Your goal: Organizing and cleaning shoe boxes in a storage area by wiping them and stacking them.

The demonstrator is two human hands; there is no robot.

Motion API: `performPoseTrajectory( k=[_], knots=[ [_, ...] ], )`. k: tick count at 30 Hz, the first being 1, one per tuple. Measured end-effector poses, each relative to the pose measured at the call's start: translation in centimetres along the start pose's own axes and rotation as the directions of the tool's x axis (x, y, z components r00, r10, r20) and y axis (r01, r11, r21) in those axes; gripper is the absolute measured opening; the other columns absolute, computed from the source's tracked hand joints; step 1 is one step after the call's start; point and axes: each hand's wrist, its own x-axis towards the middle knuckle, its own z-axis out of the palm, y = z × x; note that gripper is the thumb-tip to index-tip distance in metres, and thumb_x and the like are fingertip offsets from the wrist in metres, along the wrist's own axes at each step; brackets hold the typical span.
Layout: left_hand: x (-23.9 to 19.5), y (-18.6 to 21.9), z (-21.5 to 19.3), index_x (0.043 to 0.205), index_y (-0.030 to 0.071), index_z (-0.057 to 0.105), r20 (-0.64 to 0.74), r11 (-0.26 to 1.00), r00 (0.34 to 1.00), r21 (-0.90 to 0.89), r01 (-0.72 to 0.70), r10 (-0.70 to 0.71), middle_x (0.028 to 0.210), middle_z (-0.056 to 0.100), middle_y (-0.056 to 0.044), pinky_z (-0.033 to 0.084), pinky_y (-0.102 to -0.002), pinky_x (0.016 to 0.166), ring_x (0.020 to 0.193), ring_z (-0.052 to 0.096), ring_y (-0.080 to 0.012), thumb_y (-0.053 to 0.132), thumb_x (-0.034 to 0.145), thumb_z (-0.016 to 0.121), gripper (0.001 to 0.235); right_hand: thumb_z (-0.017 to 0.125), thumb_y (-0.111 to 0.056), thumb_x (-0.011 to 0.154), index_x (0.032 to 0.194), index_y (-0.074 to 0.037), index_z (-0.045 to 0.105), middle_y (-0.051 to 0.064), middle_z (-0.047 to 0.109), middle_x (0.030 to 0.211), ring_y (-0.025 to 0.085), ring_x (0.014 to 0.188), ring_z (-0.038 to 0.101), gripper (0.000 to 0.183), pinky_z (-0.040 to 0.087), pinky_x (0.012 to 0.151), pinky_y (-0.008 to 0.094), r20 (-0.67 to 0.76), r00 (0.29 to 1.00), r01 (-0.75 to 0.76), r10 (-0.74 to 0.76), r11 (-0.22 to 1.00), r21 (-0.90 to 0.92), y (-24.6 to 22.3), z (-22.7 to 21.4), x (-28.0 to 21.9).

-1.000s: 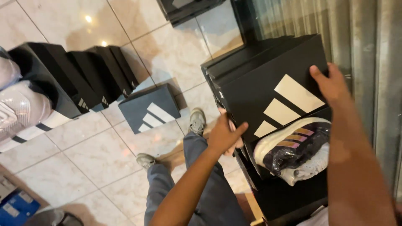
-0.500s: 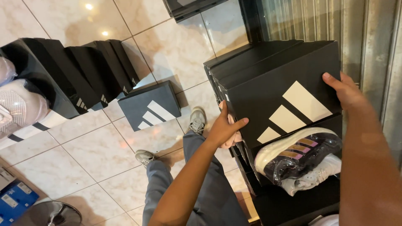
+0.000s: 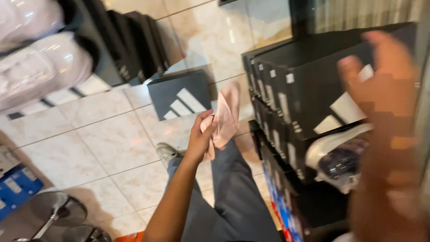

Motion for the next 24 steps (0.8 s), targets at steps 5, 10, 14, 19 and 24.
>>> performPoseTrajectory(
  k=[5, 10, 14, 19, 24],
  knots=[
    [-4.1, 1.0, -6.4, 0.157, 0.003, 0.033, 0.064, 0.974, 0.998, -0.227, 0.021, -0.006, 0.154, 0.042, -0.03, 0.034, -0.056, 0.117, 0.141, 0.043, -0.0399, 0.052, 0.107, 0.036, 0.07, 0.078, -0.016, 0.086, 0.15, 0.007, 0.04, 0.032, 0.04, 0.153, 0.045, 0.146, 0.034, 0.078, 0.02, 0.123, 0.053, 0.058, 0.996, -0.008, -0.068, 0.574, 0.819, -24.9, 6.6, -11.9],
    [-5.5, -4.4, -15.6, 0.16, 0.005, 0.03, 0.319, 0.967, 0.939, -0.17, 0.192, -0.131, 0.161, 0.032, -0.025, 0.026, -0.058, 0.12, 0.147, 0.032, -0.0429, 0.059, 0.107, 0.032, 0.075, 0.084, -0.016, 0.078, 0.145, 0.001, 0.042, 0.028, 0.04, 0.147, 0.046, 0.139, 0.038, 0.081, 0.029, 0.118, 0.051, 0.265, 0.964, -0.206, -0.035, 0.531, 0.822, -33.3, 20.6, -19.6],
    [-1.9, -7.9, -23.1, 0.143, 0.014, 0.061, 0.201, 0.956, 0.979, 0.294, -0.018, -0.043, 0.142, 0.063, -0.014, 0.036, -0.048, 0.118, 0.14, 0.05, -0.0342, 0.041, 0.104, 0.056, 0.048, 0.077, -0.014, 0.089, 0.13, -0.017, 0.068, 0.007, 0.069, 0.125, 0.024, 0.122, 0.065, 0.042, 0.048, 0.107, 0.039, 0.411, 0.89, -0.454, 0.196, 0.441, 0.774, -32.3, 30.9, -20.6],
    [13.8, -21.1, -33.9, 0.118, 0.01, 0.07, -0.198, 0.849, 0.96, 0.523, -0.069, 0.2, 0.111, 0.072, -0.016, 0.048, -0.05, 0.102, 0.115, 0.066, -0.0363, 0.036, 0.101, 0.058, 0.034, 0.066, -0.031, 0.096, 0.146, -0.013, 0.054, 0.021, 0.045, 0.151, 0.04, 0.144, 0.038, 0.054, 0.019, 0.113, 0.066, 0.393, 0.919, -0.268, -0.022, 0.698, 0.664, -30.7, 40.2, -14.6],
    [26.0, -27.3, -35.8, 0.148, 0.0, 0.043, -0.345, 0.715, 0.89, 0.698, 0.03, 0.299, 0.143, 0.053, -0.031, 0.042, -0.067, 0.107, 0.127, 0.054, -0.0535, 0.058, 0.104, 0.047, 0.073, 0.081, -0.037, 0.082, 0.154, -0.01, 0.046, 0.031, 0.026, 0.161, 0.052, 0.148, 0.028, 0.085, 0.025, 0.111, 0.077, 0.267, 0.945, 0.084, -0.189, 0.928, 0.362, -28.7, 55.0, -12.7]
  ],
)
